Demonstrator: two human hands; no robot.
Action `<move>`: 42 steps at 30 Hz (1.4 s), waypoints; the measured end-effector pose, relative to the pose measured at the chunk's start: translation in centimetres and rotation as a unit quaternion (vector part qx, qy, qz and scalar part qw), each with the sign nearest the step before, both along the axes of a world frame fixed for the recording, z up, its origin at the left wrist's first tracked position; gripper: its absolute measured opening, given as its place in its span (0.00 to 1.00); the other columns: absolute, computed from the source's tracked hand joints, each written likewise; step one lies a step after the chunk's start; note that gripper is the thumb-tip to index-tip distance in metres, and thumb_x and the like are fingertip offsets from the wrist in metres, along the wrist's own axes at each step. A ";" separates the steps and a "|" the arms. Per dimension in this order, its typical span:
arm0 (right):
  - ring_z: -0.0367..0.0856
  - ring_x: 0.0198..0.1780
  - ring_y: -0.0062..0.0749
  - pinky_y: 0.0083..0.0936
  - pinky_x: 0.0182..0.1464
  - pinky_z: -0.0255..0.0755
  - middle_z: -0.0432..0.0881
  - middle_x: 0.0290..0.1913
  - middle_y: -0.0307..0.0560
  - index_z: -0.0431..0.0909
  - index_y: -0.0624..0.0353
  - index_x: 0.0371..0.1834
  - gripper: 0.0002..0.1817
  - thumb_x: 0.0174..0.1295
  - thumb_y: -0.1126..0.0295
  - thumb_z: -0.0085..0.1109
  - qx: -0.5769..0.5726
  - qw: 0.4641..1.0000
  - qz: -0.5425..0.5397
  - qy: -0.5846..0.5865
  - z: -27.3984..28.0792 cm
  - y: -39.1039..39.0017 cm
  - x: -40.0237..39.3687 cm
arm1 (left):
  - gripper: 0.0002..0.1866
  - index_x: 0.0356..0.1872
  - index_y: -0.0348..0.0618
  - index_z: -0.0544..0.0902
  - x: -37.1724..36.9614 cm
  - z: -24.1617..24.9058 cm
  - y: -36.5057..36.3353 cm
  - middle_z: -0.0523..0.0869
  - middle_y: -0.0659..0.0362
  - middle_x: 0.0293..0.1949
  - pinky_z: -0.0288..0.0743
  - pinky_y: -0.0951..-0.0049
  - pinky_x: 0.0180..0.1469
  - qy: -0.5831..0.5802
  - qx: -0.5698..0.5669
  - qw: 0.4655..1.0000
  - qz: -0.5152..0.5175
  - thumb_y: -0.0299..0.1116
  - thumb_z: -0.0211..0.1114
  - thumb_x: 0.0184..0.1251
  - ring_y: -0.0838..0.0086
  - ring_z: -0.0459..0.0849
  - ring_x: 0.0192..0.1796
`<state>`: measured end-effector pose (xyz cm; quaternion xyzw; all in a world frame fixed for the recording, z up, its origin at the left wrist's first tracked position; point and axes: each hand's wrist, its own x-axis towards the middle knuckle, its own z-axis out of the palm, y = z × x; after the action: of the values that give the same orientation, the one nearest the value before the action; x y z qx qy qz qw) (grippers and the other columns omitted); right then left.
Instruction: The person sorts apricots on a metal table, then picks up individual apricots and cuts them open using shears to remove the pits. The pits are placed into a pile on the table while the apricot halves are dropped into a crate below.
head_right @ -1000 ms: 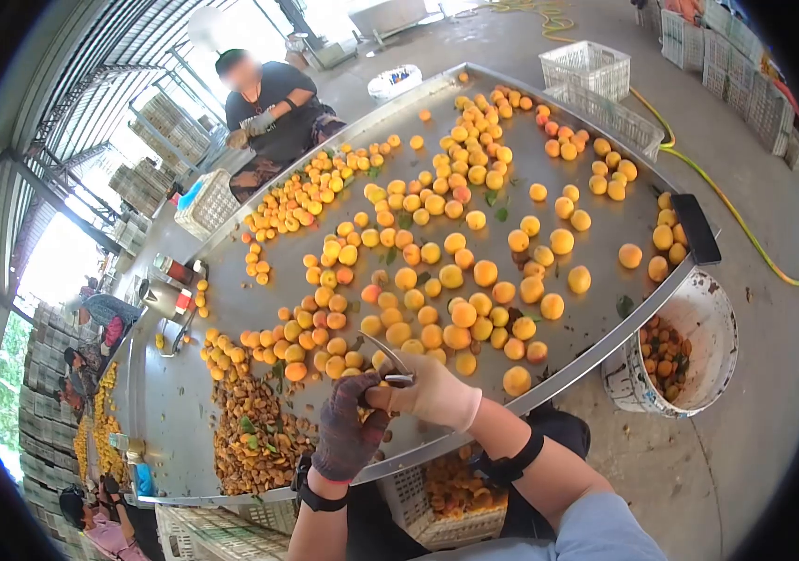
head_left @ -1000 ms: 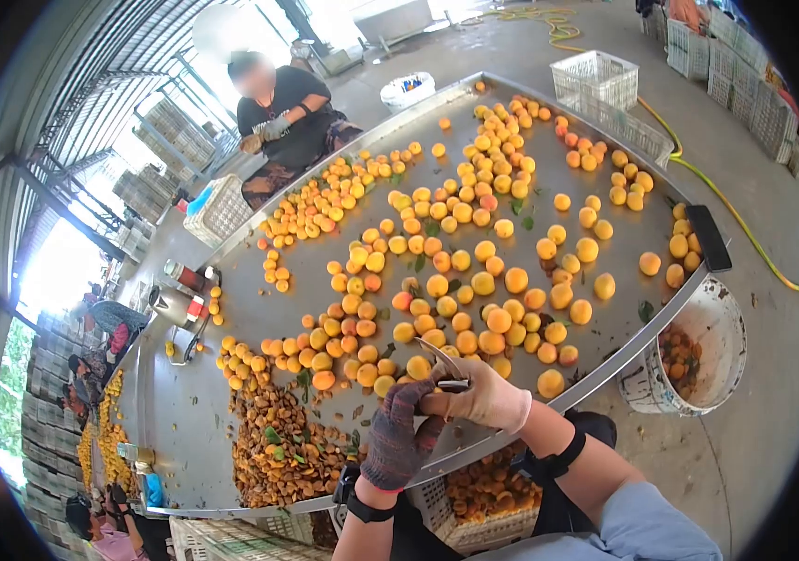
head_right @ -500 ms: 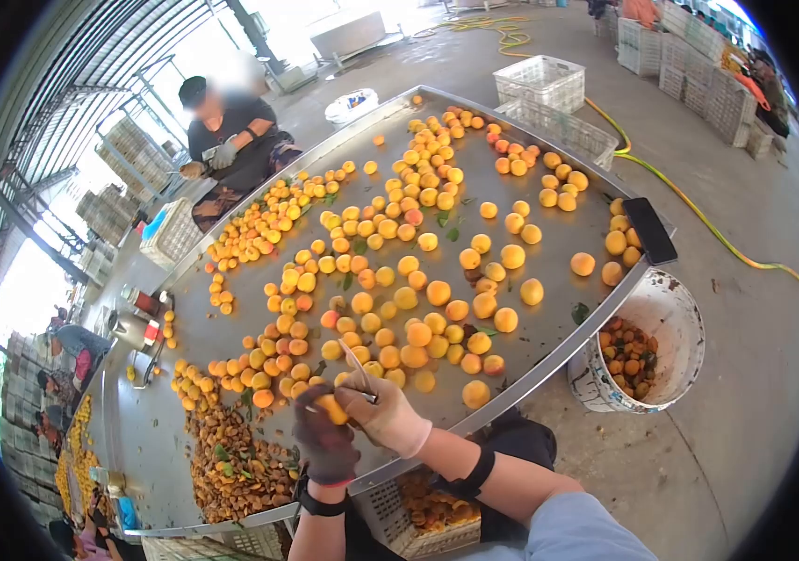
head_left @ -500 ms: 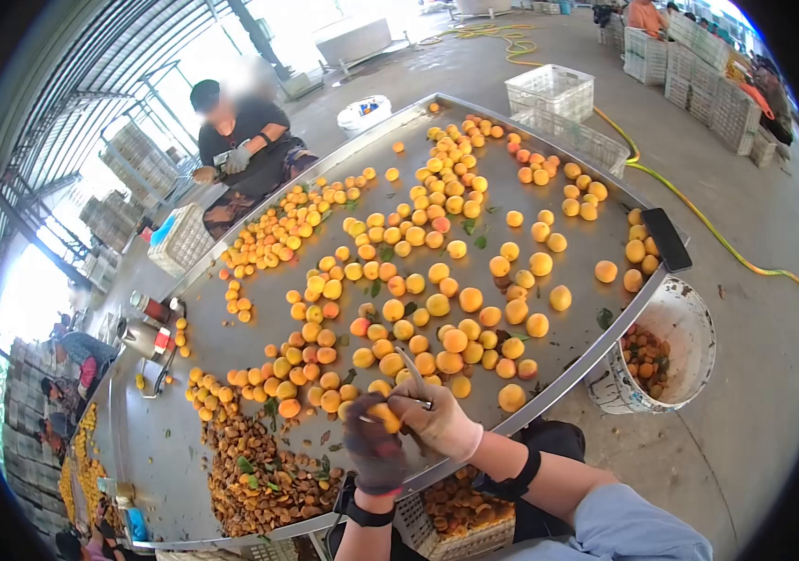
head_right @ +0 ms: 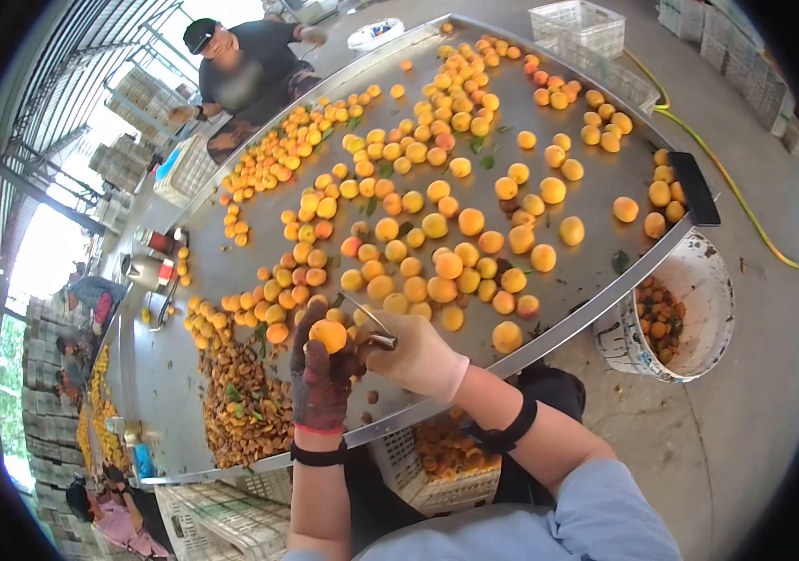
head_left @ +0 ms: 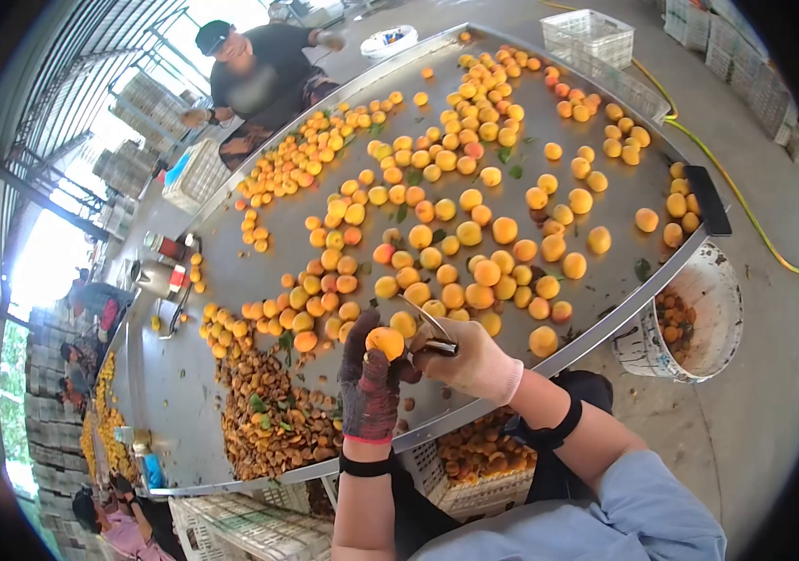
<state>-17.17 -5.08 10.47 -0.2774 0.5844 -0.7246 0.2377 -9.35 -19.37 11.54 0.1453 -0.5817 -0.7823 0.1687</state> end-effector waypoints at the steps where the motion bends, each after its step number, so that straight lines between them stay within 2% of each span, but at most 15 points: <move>1: 0.81 0.31 0.24 0.24 0.36 0.75 0.83 0.31 0.48 0.77 0.64 0.37 0.09 0.53 0.80 0.54 0.018 0.999 0.012 -0.024 0.9 0.2 0.3 | 0.31 0.54 0.37 0.73 0.0 -0.7 -0.5 0.81 0.59 0.37 0.79 0.73 0.35 0.009 0.029 1.000 -0.004 0.53 0.67 0.61 0.74 0.82 0.32; 3: 0.82 0.31 0.26 0.24 0.35 0.75 0.83 0.30 0.48 0.78 0.64 0.36 0.08 0.53 0.80 0.55 0.051 0.998 0.027 0.013 0.6 0.2 0.5 | 0.37 0.56 0.36 0.74 0.5 -0.9 -1.2 0.81 0.58 0.41 0.78 0.72 0.44 0.003 0.070 0.997 -0.026 0.58 0.68 0.55 0.73 0.82 0.42; 5: 0.83 0.30 0.28 0.25 0.34 0.75 0.83 0.28 0.48 0.78 0.64 0.35 0.07 0.53 0.79 0.55 0.084 0.994 0.039 0.053 0.4 -0.1 0.8 | 0.37 0.55 0.36 0.75 0.7 -1.4 -1.3 0.82 0.58 0.41 0.78 0.72 0.46 0.007 0.055 0.998 0.001 0.59 0.68 0.56 0.72 0.82 0.43; 8: 0.80 0.28 0.23 0.23 0.34 0.75 0.83 0.28 0.45 0.79 0.63 0.33 0.05 0.53 0.79 0.56 0.082 0.994 0.061 0.042 -0.2 -0.6 1.3 | 0.37 0.54 0.35 0.75 0.7 -2.2 -1.5 0.82 0.58 0.42 0.77 0.72 0.49 0.020 0.034 0.999 0.019 0.59 0.68 0.56 0.71 0.82 0.44; 10: 0.83 0.29 0.29 0.24 0.36 0.76 0.84 0.28 0.47 0.79 0.62 0.33 0.06 0.52 0.79 0.56 0.097 0.986 0.051 0.128 -0.7 -1.0 1.5 | 0.37 0.53 0.34 0.76 0.8 -2.3 -1.4 0.82 0.57 0.42 0.76 0.72 0.50 0.027 0.029 0.999 0.014 0.59 0.68 0.56 0.70 0.82 0.44; 14: 0.84 0.31 0.39 0.28 0.36 0.76 0.83 0.28 0.51 0.79 0.62 0.34 0.07 0.51 0.78 0.57 0.131 0.981 0.050 0.135 -0.8 -1.3 1.7 | 0.35 0.51 0.33 0.77 1.1 -1.0 -0.6 0.82 0.57 0.42 0.76 0.71 0.49 0.021 0.032 0.998 0.049 0.57 0.68 0.57 0.70 0.82 0.44; 16: 0.83 0.34 0.47 0.33 0.37 0.76 0.83 0.30 0.51 0.80 0.59 0.35 0.09 0.50 0.75 0.58 0.167 0.966 0.026 0.197 -0.8 -1.3 1.6 | 0.34 0.51 0.33 0.76 1.3 -0.9 -0.6 0.82 0.57 0.41 0.76 0.70 0.49 0.002 0.018 0.999 0.050 0.57 0.67 0.58 0.70 0.82 0.44; 19: 0.81 0.36 0.48 0.36 0.39 0.76 0.83 0.33 0.48 0.80 0.55 0.37 0.10 0.50 0.72 0.58 0.263 0.933 0.004 0.244 -0.2 -1.3 1.7 | 0.31 0.51 0.33 0.76 1.4 -0.9 -0.4 0.82 0.57 0.39 0.75 0.70 0.46 -0.014 0.036 0.998 0.049 0.54 0.64 0.63 0.70 0.82 0.42; 22: 0.81 0.38 0.46 0.37 0.40 0.76 0.82 0.35 0.45 0.80 0.53 0.38 0.10 0.51 0.70 0.58 0.292 0.919 0.012 0.265 -0.3 -1.2 1.6 | 0.28 0.52 0.34 0.76 1.1 -0.7 0.0 0.83 0.56 0.37 0.75 0.70 0.45 -0.038 0.070 0.992 0.094 0.53 0.61 0.66 0.70 0.82 0.39; 24: 0.81 0.39 0.46 0.37 0.40 0.76 0.82 0.35 0.45 0.80 0.53 0.38 0.10 0.51 0.70 0.58 0.292 0.919 0.010 0.263 -0.3 -1.2 1.7 | 0.27 0.52 0.35 0.76 1.0 -0.6 -0.3 0.83 0.56 0.37 0.75 0.70 0.44 -0.017 0.126 0.988 0.089 0.52 0.59 0.68 0.70 0.82 0.39; 28: 0.81 0.40 0.45 0.37 0.41 0.76 0.82 0.35 0.45 0.80 0.53 0.38 0.11 0.51 0.71 0.57 0.307 0.914 0.002 0.264 0.2 -1.1 1.7 | 0.28 0.53 0.36 0.76 0.7 -0.3 0.4 0.83 0.56 0.36 0.75 0.70 0.44 -0.004 0.102 0.989 0.111 0.54 0.58 0.68 0.70 0.82 0.38; 30: 0.81 0.39 0.45 0.37 0.41 0.77 0.82 0.35 0.45 0.80 0.53 0.38 0.11 0.51 0.71 0.57 0.301 0.916 0.009 0.267 0.3 -1.0 1.6 | 0.29 0.55 0.36 0.76 0.6 -0.5 0.0 0.84 0.56 0.36 0.75 0.71 0.43 -0.013 0.153 0.982 0.110 0.55 0.57 0.68 0.70 0.82 0.37; 34: 0.81 0.39 0.44 0.36 0.41 0.77 0.82 0.36 0.44 0.81 0.53 0.39 0.11 0.51 0.70 0.57 0.288 0.916 0.019 0.280 -0.2 -0.9 1.5 | 0.31 0.54 0.35 0.76 1.1 -0.2 -0.1 0.84 0.55 0.36 0.75 0.70 0.42 -0.030 0.097 0.986 0.129 0.57 0.57 0.68 0.70 0.82 0.36; 36: 0.82 0.40 0.44 0.36 0.41 0.77 0.82 0.37 0.44 0.81 0.53 0.38 0.11 0.51 0.70 0.57 0.290 0.916 0.017 0.277 -0.3 -0.9 1.5 | 0.33 0.53 0.35 0.77 1.3 -0.1 -0.1 0.84 0.56 0.35 0.75 0.71 0.41 -0.049 0.022 0.991 0.123 0.59 0.56 0.66 0.70 0.82 0.36; 42: 0.82 0.39 0.42 0.35 0.41 0.77 0.82 0.37 0.43 0.80 0.53 0.38 0.10 0.51 0.71 0.57 0.298 0.909 0.008 0.291 -0.1 -0.9 1.6 | 0.35 0.52 0.35 0.77 1.5 -0.7 -0.5 0.84 0.56 0.32 0.75 0.71 0.41 -0.052 0.033 0.991 0.116 0.62 0.57 0.64 0.70 0.82 0.36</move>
<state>-15.53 -5.99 10.34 -0.3969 0.8144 -0.4015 0.1341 -7.89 -19.84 10.81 0.2576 -0.5425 -0.7679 0.2229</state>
